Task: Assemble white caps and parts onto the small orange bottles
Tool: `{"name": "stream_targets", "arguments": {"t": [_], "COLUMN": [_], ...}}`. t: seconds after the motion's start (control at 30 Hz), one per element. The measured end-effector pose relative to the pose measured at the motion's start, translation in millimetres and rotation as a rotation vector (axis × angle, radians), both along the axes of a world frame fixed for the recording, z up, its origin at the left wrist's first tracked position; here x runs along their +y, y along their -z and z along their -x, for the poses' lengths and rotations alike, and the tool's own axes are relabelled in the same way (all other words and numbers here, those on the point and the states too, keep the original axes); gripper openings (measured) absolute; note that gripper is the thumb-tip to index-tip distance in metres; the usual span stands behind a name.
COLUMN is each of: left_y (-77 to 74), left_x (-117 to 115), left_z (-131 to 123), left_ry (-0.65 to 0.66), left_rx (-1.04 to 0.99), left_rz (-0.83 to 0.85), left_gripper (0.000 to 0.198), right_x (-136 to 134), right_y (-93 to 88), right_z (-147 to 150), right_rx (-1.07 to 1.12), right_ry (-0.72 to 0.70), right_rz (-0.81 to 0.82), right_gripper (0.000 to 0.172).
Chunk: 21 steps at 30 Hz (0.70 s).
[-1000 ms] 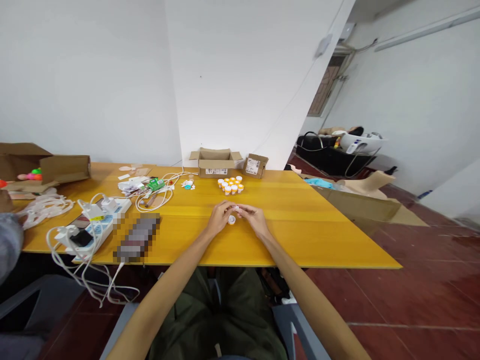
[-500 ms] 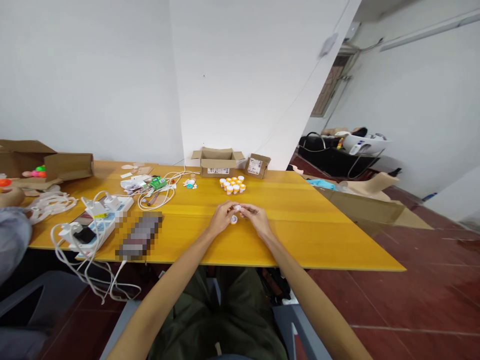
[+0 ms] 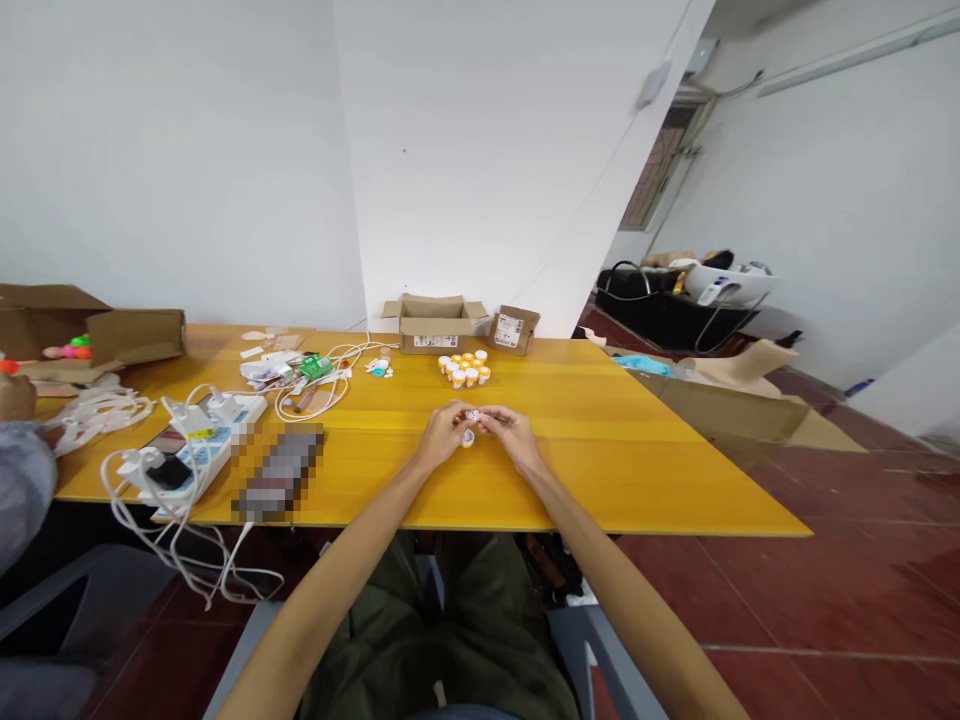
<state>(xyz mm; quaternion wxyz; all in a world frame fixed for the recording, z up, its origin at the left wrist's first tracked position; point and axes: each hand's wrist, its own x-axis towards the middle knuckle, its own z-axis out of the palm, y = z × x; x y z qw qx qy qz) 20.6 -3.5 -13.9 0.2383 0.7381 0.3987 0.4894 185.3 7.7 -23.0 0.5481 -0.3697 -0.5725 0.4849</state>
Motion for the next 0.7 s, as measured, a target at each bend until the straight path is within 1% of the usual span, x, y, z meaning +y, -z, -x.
{"name": "stream_targets", "arguments": {"t": [0.13, 0.3, 0.53, 0.7], "left_y": [-0.1, 0.7, 3.1, 1.5], "left_x": [0.1, -0.2, 0.5, -0.2], "left_z": [-0.9, -1.0, -0.2, -0.8], "left_ry": [-0.004, -0.015, -0.015, -0.022], "left_rx": [-0.012, -0.018, -0.026, -0.019], "left_rz": [0.01, 0.013, -0.006, -0.005], "left_gripper": [0.019, 0.014, 0.016, 0.012], "right_x": [-0.9, -1.7, -2.8, -3.1], "right_y": [-0.7, -1.6, -2.0, -1.8], "right_z": [1.2, 1.2, 2.0, 2.6], "right_rx": [0.011, -0.014, -0.036, -0.05], "right_ry": [0.01, 0.003, -0.001, 0.003], "right_rz": [-0.003, -0.014, -0.031, -0.048], "right_gripper": [0.04, 0.039, 0.038, 0.038]}}
